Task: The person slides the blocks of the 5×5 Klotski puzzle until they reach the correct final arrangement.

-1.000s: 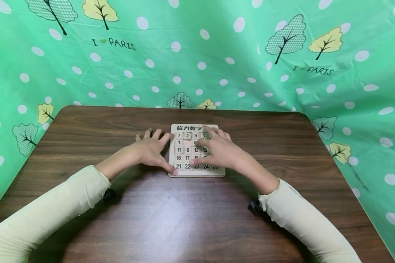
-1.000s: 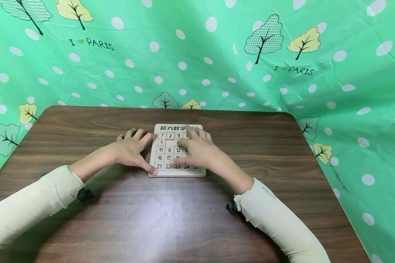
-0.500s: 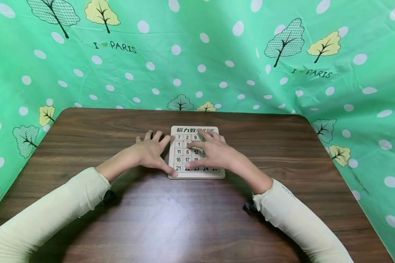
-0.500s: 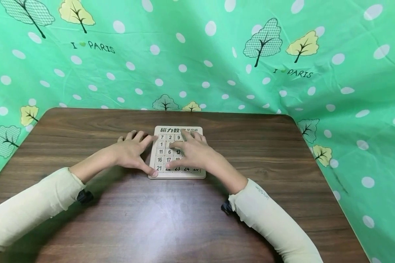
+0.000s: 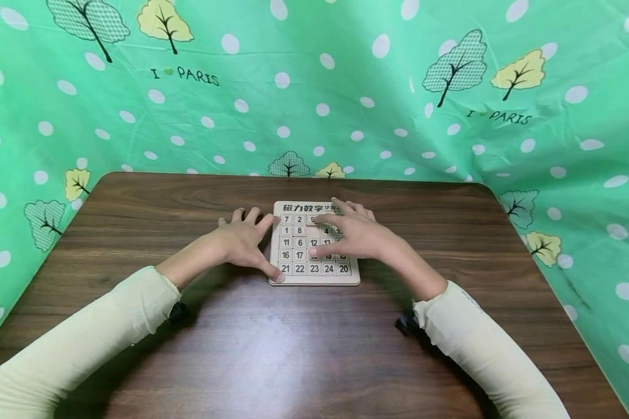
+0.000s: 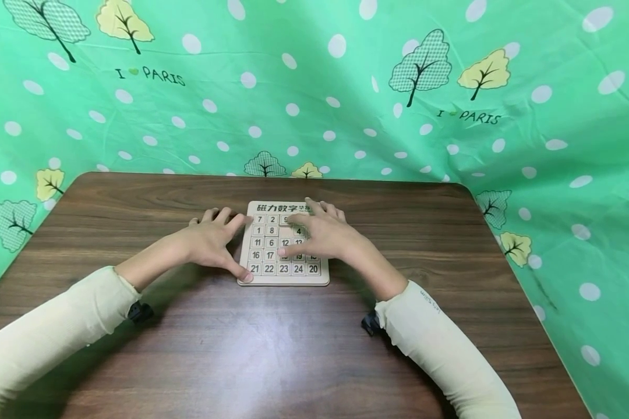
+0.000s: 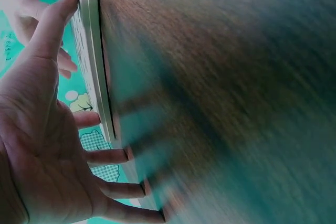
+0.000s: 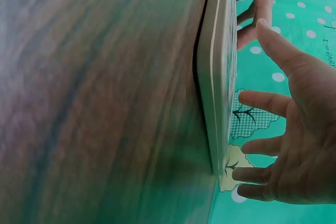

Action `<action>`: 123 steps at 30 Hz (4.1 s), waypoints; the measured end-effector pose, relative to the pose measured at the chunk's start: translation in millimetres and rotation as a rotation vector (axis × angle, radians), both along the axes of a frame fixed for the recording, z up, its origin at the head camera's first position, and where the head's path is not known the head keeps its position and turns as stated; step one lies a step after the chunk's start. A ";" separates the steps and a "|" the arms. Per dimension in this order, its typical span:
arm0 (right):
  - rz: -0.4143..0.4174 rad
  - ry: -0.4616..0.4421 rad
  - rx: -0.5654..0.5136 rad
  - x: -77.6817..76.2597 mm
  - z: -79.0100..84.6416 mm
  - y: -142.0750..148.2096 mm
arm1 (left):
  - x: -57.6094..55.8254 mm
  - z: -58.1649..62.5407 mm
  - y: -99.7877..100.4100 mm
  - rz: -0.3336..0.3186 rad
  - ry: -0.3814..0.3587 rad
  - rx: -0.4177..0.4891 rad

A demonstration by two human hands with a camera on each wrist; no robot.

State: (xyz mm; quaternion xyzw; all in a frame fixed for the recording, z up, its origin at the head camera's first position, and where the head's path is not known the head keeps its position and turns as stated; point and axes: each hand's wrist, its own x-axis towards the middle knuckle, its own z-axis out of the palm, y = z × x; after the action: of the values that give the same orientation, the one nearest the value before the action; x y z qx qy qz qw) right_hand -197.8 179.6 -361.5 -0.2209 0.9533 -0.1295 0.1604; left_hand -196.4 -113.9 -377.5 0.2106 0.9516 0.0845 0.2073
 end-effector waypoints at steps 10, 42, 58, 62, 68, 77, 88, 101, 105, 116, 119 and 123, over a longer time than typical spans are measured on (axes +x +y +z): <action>0.036 0.010 0.011 9.1 -0.5 -1.5 | 1.6 1.3 0.0 0.003 -0.001 -0.002; -0.002 0.027 -0.017 -1.2 -1.6 -4.6 | 0.3 3.3 1.6 -0.023 -0.031 -0.047; 0.085 -0.002 0.004 -7.6 -1.9 -46.9 | -1.7 1.3 1.9 -0.032 -0.027 -0.058; 0.064 -0.010 0.014 -6.9 -2.2 -44.2 | -1.4 1.2 2.2 -0.035 -0.028 -0.055; 0.036 0.010 0.003 -4.9 -3.1 -29.8 | 0.2 2.3 1.9 -0.035 -0.031 -0.052; 0.070 0.014 -0.010 4.9 -1.2 -26.9 | -0.7 2.3 1.9 -0.039 -0.035 -0.049; 0.105 -0.013 -0.007 13.9 -3.2 -38.3 | -1.7 2.8 3.1 -0.036 -0.051 -0.054; 0.050 -0.006 0.027 -1.9 -6.3 -47.1 | -0.3 3.8 3.2 -0.034 -0.053 -0.060; 0.064 0.013 0.008 1.7 -5.8 -43.2 | -0.1 3.7 2.7 -0.033 -0.052 -0.066; 0.078 0.043 -0.014 19.1 -1.3 -21.3 | 0.5 5.0 3.4 -0.031 -0.043 -0.066; 0.087 0.038 -0.012 18.3 -3.8 -22.1 | 0.2 5.3 4.2 -0.037 -0.040 -0.070; 0.106 0.028 -0.013 15.6 -6.7 -27.5 | -0.9 5.3 4.7 -0.041 -0.038 -0.073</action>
State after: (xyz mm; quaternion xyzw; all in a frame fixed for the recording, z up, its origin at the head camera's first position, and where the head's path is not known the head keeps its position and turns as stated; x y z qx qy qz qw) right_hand -182.2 152.0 -368.1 -0.2740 0.9415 -0.1241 0.1522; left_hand -197.3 -109.3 -372.2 0.2209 0.9454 0.0492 0.2345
